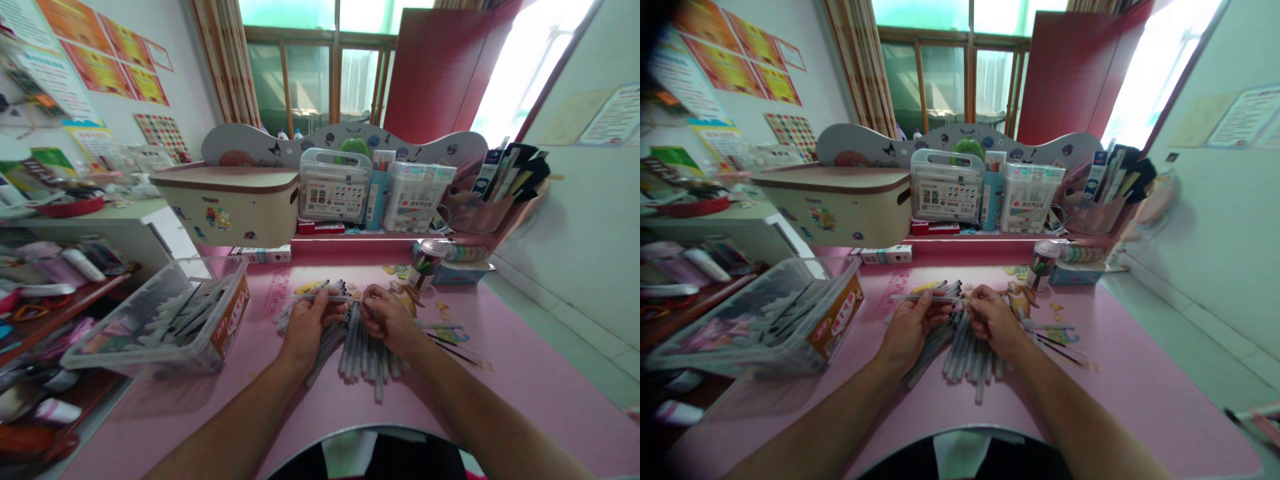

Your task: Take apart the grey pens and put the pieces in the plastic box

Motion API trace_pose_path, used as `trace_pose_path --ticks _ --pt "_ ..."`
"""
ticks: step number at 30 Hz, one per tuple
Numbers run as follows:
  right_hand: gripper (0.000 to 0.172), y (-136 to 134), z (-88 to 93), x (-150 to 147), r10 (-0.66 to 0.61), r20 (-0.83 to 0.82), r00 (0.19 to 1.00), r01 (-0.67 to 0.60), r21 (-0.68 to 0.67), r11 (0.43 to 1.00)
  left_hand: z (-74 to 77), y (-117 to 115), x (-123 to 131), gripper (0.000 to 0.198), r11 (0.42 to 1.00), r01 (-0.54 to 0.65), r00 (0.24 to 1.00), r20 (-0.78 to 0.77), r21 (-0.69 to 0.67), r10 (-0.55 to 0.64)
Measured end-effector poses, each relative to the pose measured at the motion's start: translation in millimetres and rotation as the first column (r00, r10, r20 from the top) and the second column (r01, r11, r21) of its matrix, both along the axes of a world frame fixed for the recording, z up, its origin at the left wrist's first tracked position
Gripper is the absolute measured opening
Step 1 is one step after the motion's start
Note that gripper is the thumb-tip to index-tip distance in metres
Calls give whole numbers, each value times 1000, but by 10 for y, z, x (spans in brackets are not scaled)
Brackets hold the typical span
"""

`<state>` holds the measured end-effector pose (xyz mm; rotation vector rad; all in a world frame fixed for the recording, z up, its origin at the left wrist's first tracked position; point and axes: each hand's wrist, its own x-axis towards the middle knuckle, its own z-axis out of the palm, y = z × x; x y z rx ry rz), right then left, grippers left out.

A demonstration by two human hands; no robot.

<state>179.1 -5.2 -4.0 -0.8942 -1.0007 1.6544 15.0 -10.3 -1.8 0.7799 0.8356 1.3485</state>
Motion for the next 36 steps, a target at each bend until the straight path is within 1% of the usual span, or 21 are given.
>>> trace_pose_path --ticks 3,5,8,10,12,14,17,20,22,23,24,25,27,29,30,31,32,34,35,36 --pt "26 16 20 57 48 -148 988 -64 -111 992 7 -14 -2 35 1000 -18 998 -62 23 19" --pt "27 25 21 83 77 -190 979 -109 -163 981 14 -36 4 36 999 -20 992 -122 40 24" --pt "25 28 9 86 119 -150 982 -149 -211 966 38 -74 17 34 998 -14 980 -197 69 27" --pt "24 23 -1 70 152 -86 985 -167 -212 963 59 -91 20 32 996 -13 970 -239 89 34" --pt "27 17 -9 58 184 -35 982 -187 -196 963 76 -88 12 33 994 -29 966 -253 101 54" --pt "30 17 -15 59 205 -16 979 -204 -174 963 88 -56 -11 35 990 -82 974 -201 112 104" --pt "32 38 -23 82 170 -17 985 -171 -146 974 116 33 -78 35 967 -227 974 -2 119 228" --pt "31 77 -30 108 46 -34 998 -50 -126 991 172 115 -154 31 920 -377 919 169 108 356" --pt "31 96 -27 110 -54 -58 997 48 -92 995 214 127 -175 26 894 -435 889 204 105 409" --pt "31 99 -22 103 -95 -66 993 91 -70 993 229 115 -167 24 893 -439 888 202 102 413" --pt "31 95 -16 90 -126 -64 990 123 -46 991 238 92 -147 22 905 -416 900 187 92 395" --pt "31 83 -10 70 -140 -50 989 139 -23 990 238 60 -115 21 929 -363 923 161 75 348" --pt "31 37 1 12 -118 8 993 118 25 993 208 -21 -27 26 982 -188 978 99 26 184" --pt "31 -31 3 -58 -36 92 995 28 87 996 147 -96 64 32 1000 5 998 56 -27 -3" --pt "30 -65 2 -92 19 153 988 -37 120 992 112 -121 98 31 997 70 997 44 -45 -68" --pt "30 -95 -1 -120 61 199 978 -91 149 985 79 -135 121 29 994 98 995 35 -56 -96" --pt "31 -119 -4 -141 109 222 969 -146 161 976 53 -138 130 26 994 89 996 31 -65 -87" --pt "31 -142 -3 -159 159 232 959 -198 155 968 30 -115 114 25 996 -21 999 48 -89 25" --pt "31 -141 1 -156 155 226 962 -192 153 969 35 -95 95 26 991 -83 993 78 -106 91" --pt "30 -137 9 -147 125 226 966 -164 162 973 49 -75 75 27 984 -121 983 123 -132 137"
